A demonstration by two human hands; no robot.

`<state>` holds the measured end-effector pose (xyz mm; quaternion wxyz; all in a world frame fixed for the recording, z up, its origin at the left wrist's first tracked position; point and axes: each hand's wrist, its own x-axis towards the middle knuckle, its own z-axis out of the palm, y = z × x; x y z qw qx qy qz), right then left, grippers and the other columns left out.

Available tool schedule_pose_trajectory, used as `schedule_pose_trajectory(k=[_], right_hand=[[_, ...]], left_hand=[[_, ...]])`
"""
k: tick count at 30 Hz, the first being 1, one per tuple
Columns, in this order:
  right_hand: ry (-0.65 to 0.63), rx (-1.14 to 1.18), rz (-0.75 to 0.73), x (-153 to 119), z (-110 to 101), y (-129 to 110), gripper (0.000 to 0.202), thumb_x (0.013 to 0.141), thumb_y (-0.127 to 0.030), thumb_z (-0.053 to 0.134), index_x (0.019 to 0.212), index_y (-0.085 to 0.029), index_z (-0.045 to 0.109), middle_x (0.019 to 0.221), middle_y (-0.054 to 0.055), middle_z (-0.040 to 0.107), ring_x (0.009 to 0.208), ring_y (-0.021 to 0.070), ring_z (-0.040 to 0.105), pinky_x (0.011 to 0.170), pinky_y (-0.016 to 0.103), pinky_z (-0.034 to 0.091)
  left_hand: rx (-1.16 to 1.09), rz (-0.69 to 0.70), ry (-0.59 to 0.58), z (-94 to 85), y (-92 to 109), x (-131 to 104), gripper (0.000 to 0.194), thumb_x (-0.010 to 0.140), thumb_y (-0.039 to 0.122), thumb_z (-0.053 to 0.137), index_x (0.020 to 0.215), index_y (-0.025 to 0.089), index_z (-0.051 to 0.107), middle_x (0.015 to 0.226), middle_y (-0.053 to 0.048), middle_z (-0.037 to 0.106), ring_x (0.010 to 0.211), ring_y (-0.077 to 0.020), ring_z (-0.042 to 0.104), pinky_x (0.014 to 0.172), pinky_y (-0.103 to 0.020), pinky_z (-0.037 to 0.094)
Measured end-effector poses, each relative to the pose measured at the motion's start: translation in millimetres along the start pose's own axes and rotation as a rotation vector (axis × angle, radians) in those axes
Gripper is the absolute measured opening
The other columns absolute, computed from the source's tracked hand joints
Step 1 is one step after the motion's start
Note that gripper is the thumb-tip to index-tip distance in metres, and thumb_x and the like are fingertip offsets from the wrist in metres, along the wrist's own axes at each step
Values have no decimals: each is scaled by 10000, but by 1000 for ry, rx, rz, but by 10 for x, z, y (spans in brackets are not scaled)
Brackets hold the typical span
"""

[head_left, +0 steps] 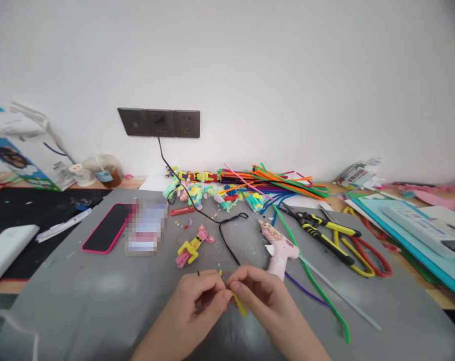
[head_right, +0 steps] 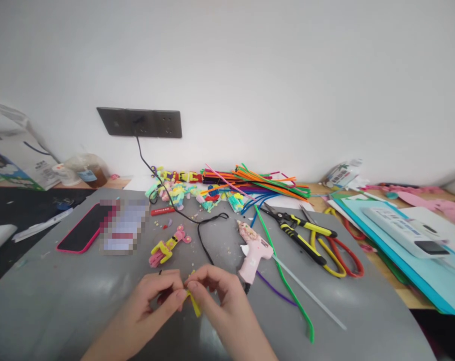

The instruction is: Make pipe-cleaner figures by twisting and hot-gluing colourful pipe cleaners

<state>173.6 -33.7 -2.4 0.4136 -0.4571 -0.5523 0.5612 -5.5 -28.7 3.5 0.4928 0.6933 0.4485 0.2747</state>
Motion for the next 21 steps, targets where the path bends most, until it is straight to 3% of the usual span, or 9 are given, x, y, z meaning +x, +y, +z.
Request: schedule_pose_trajectory(k=[5, 12, 17, 21], right_hand=[[-167, 138, 200, 39, -100, -47, 376, 752, -534, 786, 747, -181, 655, 612, -29, 601, 573, 121, 534, 582, 245, 431], [-278, 237, 299, 81, -162, -57, 344, 706, -490, 832, 690, -180, 682, 614, -30, 634, 518, 97, 536, 563, 241, 445], [-177, 301, 301, 105, -176, -40, 386, 671, -492, 865, 709, -171, 656, 627, -23, 661, 495, 87, 556, 524, 221, 434], [-53, 344, 268, 115, -167, -5, 417, 696, -504, 860, 707, -166, 616, 578, -33, 635, 508, 88, 589, 530, 204, 392]], left_hand=[[58, -59, -9, -28, 22, 5, 386, 961, 414, 471, 654, 192, 543, 629, 30, 497, 617, -124, 449, 577, -243, 305], [-60, -150, -56, -2, -6, 10, 412, 945, 451, 467, 634, 188, 525, 617, 30, 465, 607, -126, 431, 574, -253, 300], [-237, -113, 54, 10, -58, 12, 450, 939, 547, 472, 692, 181, 564, 661, 11, 522, 635, -132, 474, 594, -241, 358], [-387, -77, 185, 48, -130, 50, 359, 861, 543, 633, 819, 186, 651, 729, 8, 574, 679, -132, 522, 623, -220, 414]])
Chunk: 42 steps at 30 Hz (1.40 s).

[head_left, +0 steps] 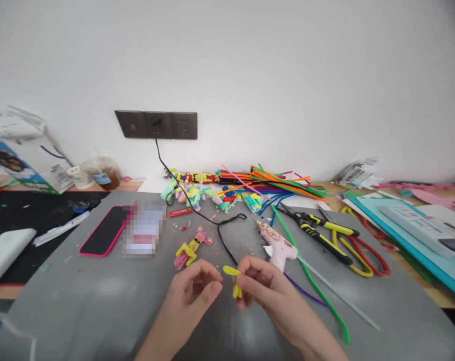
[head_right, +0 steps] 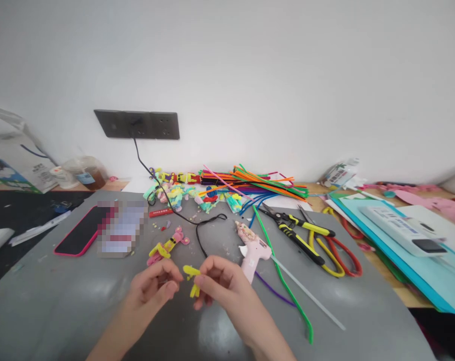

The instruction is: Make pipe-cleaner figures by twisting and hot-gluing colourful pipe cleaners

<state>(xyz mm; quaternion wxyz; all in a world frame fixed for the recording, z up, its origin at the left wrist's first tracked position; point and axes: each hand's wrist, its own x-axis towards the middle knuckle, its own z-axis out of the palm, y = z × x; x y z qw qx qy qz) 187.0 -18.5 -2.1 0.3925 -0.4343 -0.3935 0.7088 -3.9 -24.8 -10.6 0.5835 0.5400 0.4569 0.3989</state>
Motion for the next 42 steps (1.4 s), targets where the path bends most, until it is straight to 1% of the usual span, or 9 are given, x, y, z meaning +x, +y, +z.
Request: schedule_pose_trajectory(k=[9, 13, 15, 17, 21, 26, 32, 35, 42], right_hand=[[12, 211, 38, 61, 41, 118, 448, 630, -473, 912, 714, -183, 580, 599, -35, 652, 511, 85, 584, 486, 185, 385], [61, 158, 24, 67, -37, 83, 441, 619, -472, 919, 714, -180, 603, 612, -20, 661, 566, 109, 612, 502, 195, 425], [111, 144, 4, 69, -105, 49, 438, 615, -478, 921, 719, -178, 620, 645, -15, 662, 611, 117, 622, 525, 201, 451], [155, 136, -16, 78, -171, 16, 443, 613, -500, 917, 730, -178, 636, 670, -7, 668, 627, 119, 617, 536, 205, 463], [225, 68, -74, 114, -263, -24, 461, 612, -557, 895, 706, -177, 652, 601, -6, 638, 564, 101, 540, 492, 194, 425], [263, -39, -117, 167, -342, -50, 468, 624, -591, 870, 702, -178, 666, 590, -8, 613, 530, 95, 497, 458, 196, 388], [293, -96, -130, 240, -430, -58, 471, 647, -612, 844, 729, -191, 649, 619, 3, 643, 512, 102, 515, 456, 215, 386], [250, -113, -119, 292, -446, -63, 461, 663, -604, 837, 726, -187, 651, 633, 7, 655, 521, 97, 518, 486, 213, 399], [29, -110, -85, 401, -374, -108, 421, 671, -559, 845, 729, -170, 694, 631, -22, 599, 529, 81, 443, 502, 206, 348]], left_hand=[[102, 60, -54, 96, -40, 49, 268, 886, 433, 612, 774, 193, 657, 731, -26, 667, 688, -169, 616, 632, -260, 465], [514, 322, 370, -166, -122, 82, 186, 889, 381, 601, 817, 225, 672, 751, -11, 647, 687, -175, 581, 676, -286, 469], [666, 319, 585, -320, -231, 103, 224, 822, 443, 665, 883, 228, 648, 828, -23, 645, 738, -207, 596, 714, -327, 487], [757, 205, 660, -435, -372, 122, 422, 712, 510, 746, 989, 219, 618, 917, -49, 655, 771, -243, 616, 706, -366, 505], [825, 126, 560, -526, -593, 151, 341, 712, 466, 710, 925, 212, 629, 864, -62, 684, 777, -277, 641, 711, -403, 511], [834, 135, 507, -575, -586, 178, 188, 790, 420, 612, 768, 239, 662, 738, -22, 693, 644, -230, 644, 601, -338, 474], [733, 432, 624, -610, -548, 120, 140, 824, 375, 672, 813, 235, 676, 813, -13, 718, 737, -193, 697, 693, -291, 528], [673, 553, 670, -521, -502, 55, 65, 840, 303, 689, 852, 242, 669, 902, -19, 716, 855, -179, 704, 764, -255, 544], [500, 619, 425, -263, -343, -17, 56, 832, 228, 727, 838, 234, 672, 875, -19, 735, 841, -178, 734, 747, -239, 576]])
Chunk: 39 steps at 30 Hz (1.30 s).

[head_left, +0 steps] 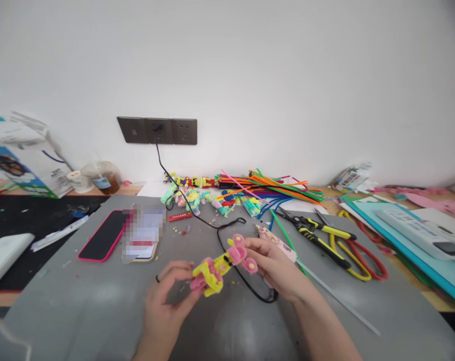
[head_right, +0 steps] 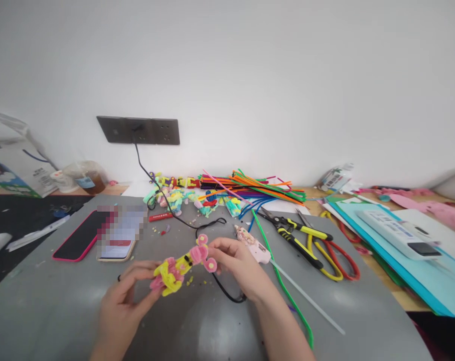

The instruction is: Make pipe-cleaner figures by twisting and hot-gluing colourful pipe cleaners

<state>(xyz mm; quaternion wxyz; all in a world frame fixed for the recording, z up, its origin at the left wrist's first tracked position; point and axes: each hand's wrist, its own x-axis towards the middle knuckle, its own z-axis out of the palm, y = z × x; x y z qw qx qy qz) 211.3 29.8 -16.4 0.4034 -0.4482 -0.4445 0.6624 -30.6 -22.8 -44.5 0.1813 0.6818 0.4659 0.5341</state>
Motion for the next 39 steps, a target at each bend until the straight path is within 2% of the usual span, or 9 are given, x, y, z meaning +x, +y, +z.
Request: schedule_pose_trajectory(k=[6, 10, 16, 24, 26, 29, 33, 36, 39], right_hand=[[-167, -12, 27, -13, -16, -83, 361, 745, -486, 820, 687, -164, 666, 569, -58, 490, 513, 72, 329, 485, 210, 246], [-234, -35, 42, -30, -43, -160, 342, 776, -455, 807, 689, -160, 657, 587, -48, 512, 519, 76, 341, 478, 218, 229], [-319, -81, 65, -43, -67, -263, 345, 812, -460, 773, 695, -159, 651, 590, -37, 548, 535, 88, 401, 513, 227, 272], [-353, -72, 77, -52, -71, -293, 350, 817, -464, 765, 692, -165, 632, 604, -40, 562, 530, 80, 428, 529, 220, 301], [-329, -73, 87, -45, -64, -284, 350, 795, -465, 782, 686, -162, 643, 597, -36, 566, 521, 79, 435, 516, 216, 310], [-219, -73, 81, -16, -70, -258, 349, 743, -478, 816, 716, -160, 675, 607, -22, 610, 511, 79, 472, 502, 208, 341], [-47, -87, 34, 6, -118, -206, 369, 710, -501, 830, 707, -173, 659, 596, -11, 655, 513, 89, 530, 499, 201, 386], [43, -84, 21, -34, -124, -177, 377, 721, -513, 812, 724, -184, 628, 514, -42, 611, 434, 75, 481, 433, 190, 342], [75, -50, 26, -106, -67, -171, 406, 719, -551, 795, 750, -201, 591, 435, -76, 546, 356, 59, 388, 365, 178, 253]], left_hand=[[-5, 29, -118, 21, -7, 24, 85, 811, 210, 747, 792, 226, 665, 825, -26, 712, 850, -201, 728, 767, -283, 582], [-16, 80, -103, 25, -14, 26, 117, 805, 183, 750, 781, 228, 645, 782, -5, 679, 808, -184, 716, 731, -259, 569], [-4, 114, -130, -1, -31, 26, 128, 802, 160, 744, 808, 232, 639, 800, -4, 680, 838, -190, 709, 751, -271, 566], [-28, 113, -92, 25, 35, 58, 131, 828, 212, 736, 762, 230, 625, 740, 6, 659, 792, -183, 694, 738, -273, 555], [-43, 100, -95, 30, 39, 47, 129, 825, 214, 738, 762, 232, 628, 744, 7, 664, 805, -184, 695, 746, -272, 553], [-55, 46, -77, 24, 13, 11, 121, 824, 205, 731, 757, 236, 635, 765, 7, 670, 814, -181, 696, 755, -267, 551], [64, -92, 30, -18, -126, -21, 126, 836, 286, 708, 747, 234, 635, 804, -3, 672, 778, -177, 682, 707, -260, 542], [216, -209, 84, -48, -302, -4, 221, 827, 425, 698, 738, 230, 648, 774, -3, 658, 738, -188, 667, 678, -274, 522], [331, -266, 13, -55, -488, 21, 311, 829, 524, 657, 726, 232, 679, 727, -4, 680, 698, -208, 672, 671, -308, 495]])
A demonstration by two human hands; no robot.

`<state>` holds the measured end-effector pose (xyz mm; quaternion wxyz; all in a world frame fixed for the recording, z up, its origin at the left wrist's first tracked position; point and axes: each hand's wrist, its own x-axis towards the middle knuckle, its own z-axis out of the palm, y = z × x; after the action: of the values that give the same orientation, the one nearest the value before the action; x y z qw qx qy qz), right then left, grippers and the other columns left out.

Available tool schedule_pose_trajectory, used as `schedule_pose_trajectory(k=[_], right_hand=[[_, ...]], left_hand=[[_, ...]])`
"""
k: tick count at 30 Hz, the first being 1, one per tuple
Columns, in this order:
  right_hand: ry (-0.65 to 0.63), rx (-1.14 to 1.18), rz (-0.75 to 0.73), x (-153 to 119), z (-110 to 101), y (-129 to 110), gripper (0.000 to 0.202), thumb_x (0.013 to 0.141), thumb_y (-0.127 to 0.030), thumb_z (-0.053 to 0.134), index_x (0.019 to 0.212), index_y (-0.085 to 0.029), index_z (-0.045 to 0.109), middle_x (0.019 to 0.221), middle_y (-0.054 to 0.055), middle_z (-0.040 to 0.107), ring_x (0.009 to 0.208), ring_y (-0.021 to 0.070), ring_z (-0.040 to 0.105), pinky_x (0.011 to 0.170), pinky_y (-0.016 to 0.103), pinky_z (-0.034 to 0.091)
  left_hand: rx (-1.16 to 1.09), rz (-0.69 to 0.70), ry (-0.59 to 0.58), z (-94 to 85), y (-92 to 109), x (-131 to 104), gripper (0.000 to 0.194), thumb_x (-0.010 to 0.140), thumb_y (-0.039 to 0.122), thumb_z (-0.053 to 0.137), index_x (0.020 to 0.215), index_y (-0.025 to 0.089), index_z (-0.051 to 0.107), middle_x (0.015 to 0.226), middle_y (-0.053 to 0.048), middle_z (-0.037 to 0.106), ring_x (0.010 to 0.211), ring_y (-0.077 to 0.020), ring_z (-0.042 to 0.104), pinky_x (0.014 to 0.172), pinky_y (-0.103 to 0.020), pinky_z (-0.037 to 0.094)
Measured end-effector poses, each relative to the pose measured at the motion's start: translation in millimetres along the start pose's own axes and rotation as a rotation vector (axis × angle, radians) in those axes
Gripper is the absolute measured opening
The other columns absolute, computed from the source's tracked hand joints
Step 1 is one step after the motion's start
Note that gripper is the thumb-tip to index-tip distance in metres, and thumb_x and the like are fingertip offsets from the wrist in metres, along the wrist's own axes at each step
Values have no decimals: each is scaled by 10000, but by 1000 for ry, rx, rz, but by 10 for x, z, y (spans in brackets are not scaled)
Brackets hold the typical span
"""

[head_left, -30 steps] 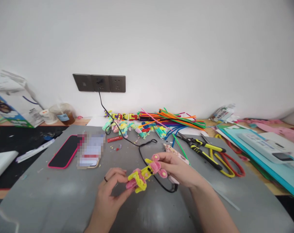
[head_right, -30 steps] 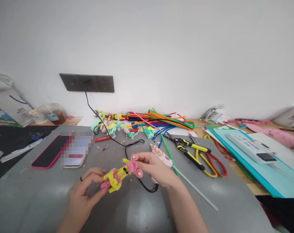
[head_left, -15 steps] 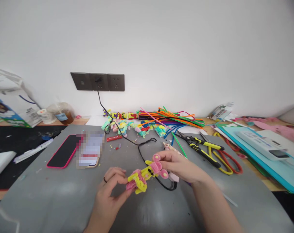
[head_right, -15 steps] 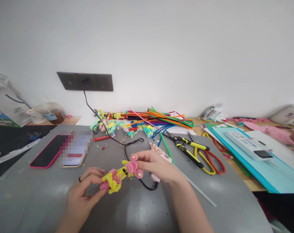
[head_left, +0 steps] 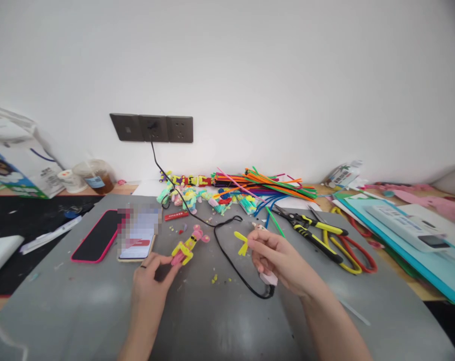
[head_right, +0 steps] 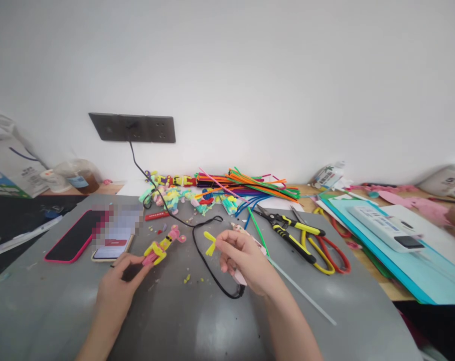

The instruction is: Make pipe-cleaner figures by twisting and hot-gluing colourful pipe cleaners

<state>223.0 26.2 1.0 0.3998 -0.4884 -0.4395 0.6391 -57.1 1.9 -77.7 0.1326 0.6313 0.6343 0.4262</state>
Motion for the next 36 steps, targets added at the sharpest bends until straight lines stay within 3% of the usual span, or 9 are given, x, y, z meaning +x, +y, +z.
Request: schedule_pose_trajectory(k=[5, 7, 9, 11, 15, 18, 24, 29, 36], right_hand=[[3, 30, 0, -106, 125, 14, 447, 726, -603, 774, 752, -204, 575, 407, -80, 501, 347, 52, 334, 352, 189, 153], [9, 43, -12, -131, 163, 33, 451, 729, -605, 775, 736, -198, 581, 405, -87, 466, 359, 50, 316, 372, 202, 146], [11, 57, -18, -153, 206, 55, 450, 732, -598, 779, 724, -188, 592, 410, -94, 434, 373, 46, 287, 396, 214, 145], [-1, 74, -18, -171, 262, 76, 454, 724, -593, 792, 722, -181, 601, 439, -97, 422, 390, 43, 274, 414, 222, 147], [-48, 109, -28, -196, 385, 133, 464, 714, -598, 802, 731, -180, 600, 469, -99, 416, 417, 50, 282, 442, 229, 178], [-63, 110, -26, -206, 443, 197, 446, 734, -580, 796, 744, -175, 610, 477, -89, 429, 446, 63, 305, 469, 235, 204], [-54, 166, -38, -225, 496, 282, 427, 742, -560, 800, 749, -180, 606, 532, -82, 435, 484, 73, 309, 481, 236, 218], [-40, 181, -39, -224, 509, 283, 444, 733, -575, 804, 750, -179, 604, 554, -76, 452, 502, 75, 313, 499, 237, 222], [-32, 145, -50, -210, 489, 331, 449, 751, -585, 785, 756, -176, 602, 561, -78, 430, 522, 82, 314, 512, 236, 220]], left_hand=[[249, -30, -112, -29, -163, 50, 251, 765, 510, 728, 837, 270, 743, 874, -27, 762, 864, -288, 716, 769, -393, 471], [277, -37, -135, -122, -132, 47, 347, 694, 503, 792, 967, 292, 750, 985, -40, 767, 883, -306, 714, 760, -405, 482], [230, -24, -93, -228, -9, 27, 419, 696, 508, 790, 1050, 290, 735, 1026, -53, 753, 832, -287, 704, 722, -389, 502], [107, 23, -31, -299, 195, -9, 290, 810, 484, 701, 1013, 280, 731, 981, -50, 734, 801, -245, 681, 702, -349, 520], [-191, 198, -232, -243, 639, -91, 124, 902, 322, 631, 864, 274, 739, 819, -9, 705, 692, -162, 648, 632, -249, 531], [-265, 253, -267, -115, 799, -123, 79, 884, 206, 653, 864, 255, 712, 758, 13, 676, 691, -139, 648, 635, -222, 526], [-171, 404, -110, -72, 821, -142, 155, 869, 112, 629, 910, 256, 669, 780, 18, 658, 759, -155, 645, 774, -289, 517], [-87, 461, -104, -122, 850, -159, 179, 847, 118, 647, 943, 269, 663, 829, 6, 655, 794, -177, 630, 799, -319, 493], [-68, 479, -72, -57, 786, -173, 159, 877, 112, 642, 920, 264, 653, 823, 11, 633, 779, -169, 611, 844, -344, 465]])
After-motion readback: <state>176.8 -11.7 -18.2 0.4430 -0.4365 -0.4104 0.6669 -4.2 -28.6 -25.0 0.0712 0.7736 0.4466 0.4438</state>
